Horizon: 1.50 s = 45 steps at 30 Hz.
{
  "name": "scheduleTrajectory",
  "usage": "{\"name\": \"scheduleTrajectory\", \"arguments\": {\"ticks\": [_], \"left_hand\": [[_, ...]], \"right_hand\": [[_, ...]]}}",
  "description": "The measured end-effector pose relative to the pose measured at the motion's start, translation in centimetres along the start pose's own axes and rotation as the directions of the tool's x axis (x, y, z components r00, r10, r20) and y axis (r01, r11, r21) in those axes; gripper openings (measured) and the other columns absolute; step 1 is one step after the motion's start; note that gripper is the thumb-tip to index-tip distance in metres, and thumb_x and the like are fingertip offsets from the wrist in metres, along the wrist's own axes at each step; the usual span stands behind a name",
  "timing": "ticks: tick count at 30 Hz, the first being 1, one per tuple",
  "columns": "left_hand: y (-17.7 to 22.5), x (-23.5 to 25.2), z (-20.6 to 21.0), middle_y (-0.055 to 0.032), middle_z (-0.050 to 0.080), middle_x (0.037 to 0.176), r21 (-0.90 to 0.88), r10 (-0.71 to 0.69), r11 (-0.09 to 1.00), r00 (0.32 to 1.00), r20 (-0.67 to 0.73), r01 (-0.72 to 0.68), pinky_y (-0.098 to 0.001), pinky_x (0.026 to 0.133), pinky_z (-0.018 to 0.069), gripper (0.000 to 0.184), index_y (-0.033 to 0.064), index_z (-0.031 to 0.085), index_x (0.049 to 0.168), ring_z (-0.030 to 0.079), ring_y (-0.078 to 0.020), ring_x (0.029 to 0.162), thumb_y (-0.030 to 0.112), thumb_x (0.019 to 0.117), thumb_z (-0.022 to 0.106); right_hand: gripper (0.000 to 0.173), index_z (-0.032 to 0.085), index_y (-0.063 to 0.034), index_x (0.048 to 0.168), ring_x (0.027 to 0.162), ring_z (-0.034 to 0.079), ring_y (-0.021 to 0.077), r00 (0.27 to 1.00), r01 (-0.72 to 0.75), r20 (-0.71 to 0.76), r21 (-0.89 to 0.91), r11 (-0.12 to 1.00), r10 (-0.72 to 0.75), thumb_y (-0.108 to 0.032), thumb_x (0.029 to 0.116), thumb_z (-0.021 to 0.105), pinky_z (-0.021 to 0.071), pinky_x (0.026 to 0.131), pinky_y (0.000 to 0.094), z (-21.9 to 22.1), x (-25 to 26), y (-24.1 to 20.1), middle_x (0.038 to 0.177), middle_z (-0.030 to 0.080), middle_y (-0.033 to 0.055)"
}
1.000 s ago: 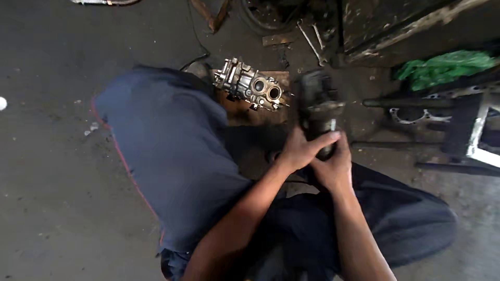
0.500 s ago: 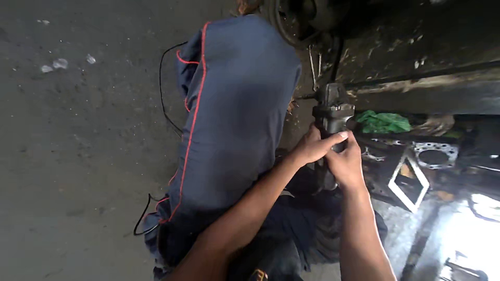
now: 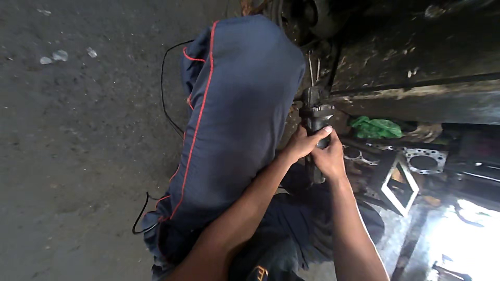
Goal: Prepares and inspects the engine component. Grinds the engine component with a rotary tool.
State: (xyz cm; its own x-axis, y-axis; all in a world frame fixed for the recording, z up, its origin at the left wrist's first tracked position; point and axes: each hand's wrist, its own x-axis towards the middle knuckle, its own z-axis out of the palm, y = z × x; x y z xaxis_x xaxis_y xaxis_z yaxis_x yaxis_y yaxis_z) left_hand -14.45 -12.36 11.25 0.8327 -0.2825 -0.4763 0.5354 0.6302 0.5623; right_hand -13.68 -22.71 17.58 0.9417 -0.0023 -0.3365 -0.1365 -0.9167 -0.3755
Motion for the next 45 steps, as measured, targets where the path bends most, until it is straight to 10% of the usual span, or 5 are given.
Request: {"name": "scheduleTrajectory", "arguments": {"ticks": [26,33,39,45], "left_hand": [[-1.6,1.7,-1.1,-0.0205,0.064,0.133,0.127,-0.027,0.991,0.996,-0.086,0.038,-0.0493,0.108,0.0499,0.074,0.0031,0.045,0.148,0.062,-0.0281,0.125,0.052,0.0971,0.068],[-0.5,0.7,0.4,-0.0229,0.064,0.131,0.141,-0.067,0.987,0.994,-0.084,0.078,-0.0512,0.107,0.0503,0.074,-0.0011,0.047,0.146,0.062,-0.0304,0.125,0.05,0.0971,0.068],[-0.2,0.7,-0.8,-0.0238,0.062,0.133,0.176,-0.109,0.977,0.989,-0.096,0.124,-0.0533,0.106,0.0496,0.077,0.0023,0.045,0.149,0.061,-0.0327,0.126,0.055,0.0974,0.065],[-0.7,0.9,0.2,-0.0231,0.063,0.133,0.168,-0.077,0.981,0.992,-0.096,0.092,-0.0513,0.108,0.0498,0.077,0.0014,0.042,0.15,0.061,-0.031,0.127,0.051,0.0965,0.069]], "right_hand": [[0.066,0.048,-0.0095,0.143,0.097,0.069,0.0212,0.995,-0.067,0.077,-0.025,0.997,0.068,-0.034,0.0874,0.075,0.0577,0.085,0.048,2.0,1.4,1.5,0.114,0.068,0.0144],[0.066,0.052,-0.0076,0.139,0.1,0.068,0.0098,0.998,-0.041,0.056,0.063,0.997,0.037,-0.034,0.0836,0.075,0.0588,0.086,0.0345,0.3,0.0,0.1,0.115,0.068,0.0075],[0.066,0.049,-0.0089,0.142,0.101,0.068,0.0193,0.994,-0.083,0.072,0.039,0.996,0.08,-0.031,0.0862,0.075,0.0581,0.087,0.0456,1.7,0.9,0.9,0.116,0.067,0.0133],[0.063,0.052,-0.0076,0.14,0.1,0.068,0.0122,0.997,-0.062,0.053,0.08,0.995,0.058,-0.031,0.0854,0.074,0.0588,0.087,0.0371,0.8,0.4,1.0,0.115,0.068,0.0093]]}}
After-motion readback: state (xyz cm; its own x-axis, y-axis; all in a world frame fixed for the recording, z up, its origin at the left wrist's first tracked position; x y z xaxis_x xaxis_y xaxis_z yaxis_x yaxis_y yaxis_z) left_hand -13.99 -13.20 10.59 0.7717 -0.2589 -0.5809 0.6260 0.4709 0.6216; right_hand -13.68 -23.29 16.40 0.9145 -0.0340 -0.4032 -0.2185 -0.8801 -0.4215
